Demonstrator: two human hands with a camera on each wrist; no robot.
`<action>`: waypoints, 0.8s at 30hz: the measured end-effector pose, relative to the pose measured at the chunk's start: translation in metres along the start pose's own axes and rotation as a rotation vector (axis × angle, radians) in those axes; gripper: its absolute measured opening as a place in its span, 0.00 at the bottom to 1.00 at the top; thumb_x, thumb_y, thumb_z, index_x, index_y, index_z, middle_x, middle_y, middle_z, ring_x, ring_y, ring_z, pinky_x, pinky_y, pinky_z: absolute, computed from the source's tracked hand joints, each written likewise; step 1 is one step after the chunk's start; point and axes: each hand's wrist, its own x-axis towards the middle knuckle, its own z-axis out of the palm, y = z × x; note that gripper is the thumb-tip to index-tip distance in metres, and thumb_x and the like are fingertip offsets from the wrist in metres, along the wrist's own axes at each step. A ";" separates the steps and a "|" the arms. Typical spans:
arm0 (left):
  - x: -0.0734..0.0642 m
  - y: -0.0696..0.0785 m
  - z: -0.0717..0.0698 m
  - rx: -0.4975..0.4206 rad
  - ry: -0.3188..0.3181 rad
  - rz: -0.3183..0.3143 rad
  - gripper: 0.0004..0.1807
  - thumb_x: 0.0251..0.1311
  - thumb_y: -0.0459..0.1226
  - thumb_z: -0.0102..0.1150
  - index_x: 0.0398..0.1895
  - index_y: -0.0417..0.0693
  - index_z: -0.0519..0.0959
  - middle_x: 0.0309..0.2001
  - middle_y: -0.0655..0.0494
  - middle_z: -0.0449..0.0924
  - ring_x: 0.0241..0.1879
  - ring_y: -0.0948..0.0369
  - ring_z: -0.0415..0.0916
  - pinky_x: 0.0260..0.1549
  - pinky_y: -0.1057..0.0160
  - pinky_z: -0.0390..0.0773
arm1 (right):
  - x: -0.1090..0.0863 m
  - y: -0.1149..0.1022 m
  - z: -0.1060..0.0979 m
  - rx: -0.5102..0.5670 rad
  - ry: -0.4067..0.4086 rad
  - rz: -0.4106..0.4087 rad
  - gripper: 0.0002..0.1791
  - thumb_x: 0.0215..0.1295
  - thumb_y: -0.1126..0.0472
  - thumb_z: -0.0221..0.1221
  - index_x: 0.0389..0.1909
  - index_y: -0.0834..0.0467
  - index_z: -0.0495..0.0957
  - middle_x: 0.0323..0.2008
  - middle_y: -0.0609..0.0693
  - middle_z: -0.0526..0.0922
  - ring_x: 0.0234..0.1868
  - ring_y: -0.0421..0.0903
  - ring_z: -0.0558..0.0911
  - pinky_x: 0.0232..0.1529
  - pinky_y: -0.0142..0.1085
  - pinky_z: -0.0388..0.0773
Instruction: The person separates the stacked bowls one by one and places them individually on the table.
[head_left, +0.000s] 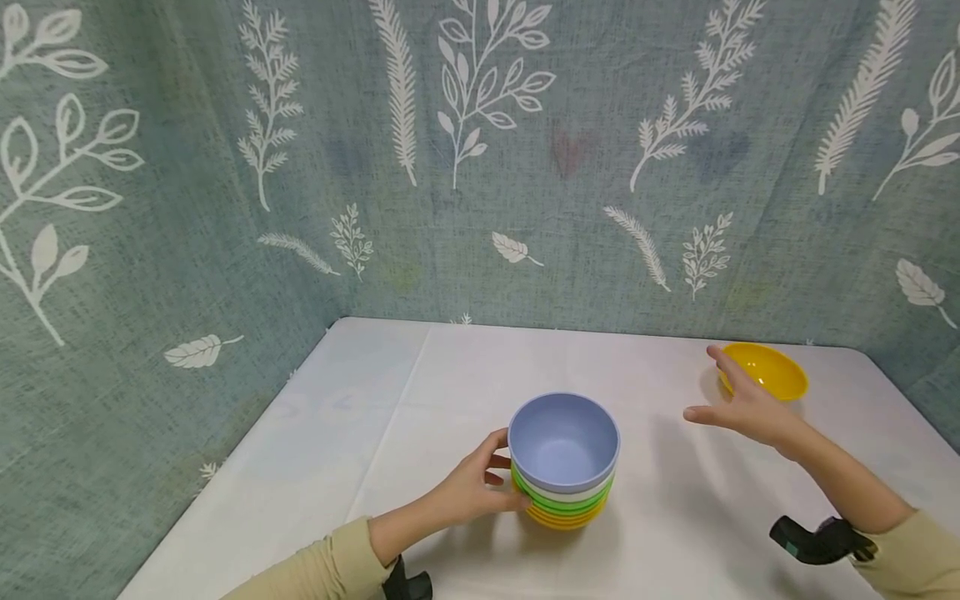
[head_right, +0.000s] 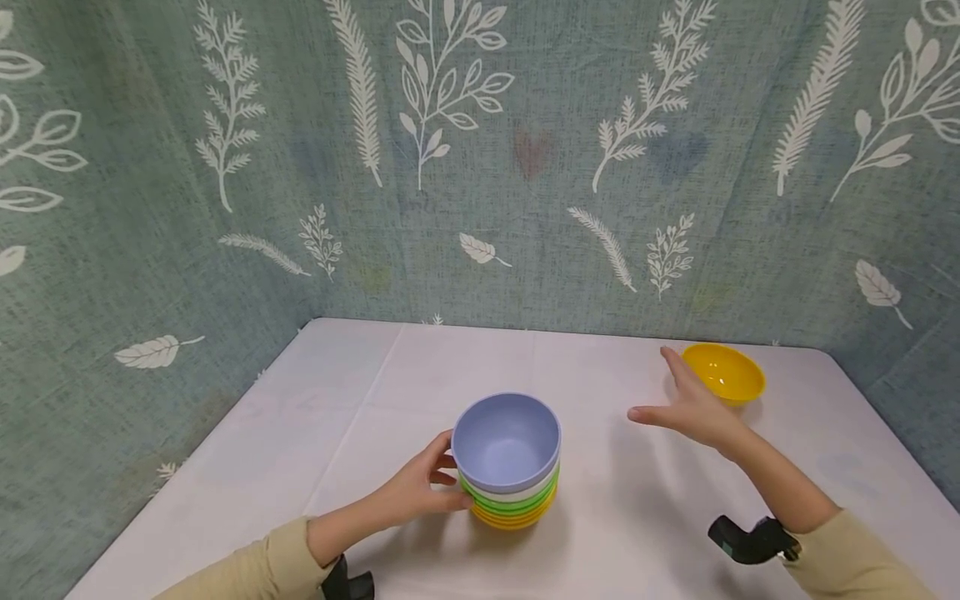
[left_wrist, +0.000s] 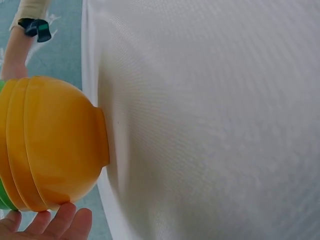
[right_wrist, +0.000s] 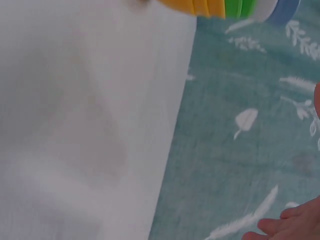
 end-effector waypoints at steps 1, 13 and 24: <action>0.000 0.000 0.000 0.001 0.000 0.002 0.44 0.45 0.40 0.69 0.66 0.48 0.56 0.61 0.45 0.64 0.52 0.51 0.70 0.45 0.55 0.72 | -0.001 -0.003 0.003 0.002 0.001 -0.023 0.58 0.55 0.46 0.61 0.71 0.58 0.29 0.69 0.70 0.36 0.64 0.73 0.44 0.52 0.71 0.53; 0.001 -0.001 0.000 -0.015 -0.008 -0.002 0.44 0.46 0.41 0.68 0.66 0.49 0.56 0.61 0.46 0.64 0.53 0.52 0.70 0.45 0.56 0.72 | -0.011 -0.035 0.041 0.153 -0.076 -0.253 0.57 0.49 0.53 0.67 0.71 0.60 0.39 0.70 0.65 0.43 0.66 0.71 0.44 0.59 0.65 0.50; -0.001 0.001 -0.001 -0.016 -0.017 0.008 0.43 0.47 0.38 0.67 0.66 0.47 0.56 0.62 0.44 0.62 0.53 0.52 0.69 0.46 0.53 0.72 | -0.008 -0.051 0.082 0.387 -0.239 -0.424 0.56 0.50 0.53 0.67 0.71 0.59 0.39 0.71 0.61 0.45 0.69 0.65 0.43 0.64 0.55 0.46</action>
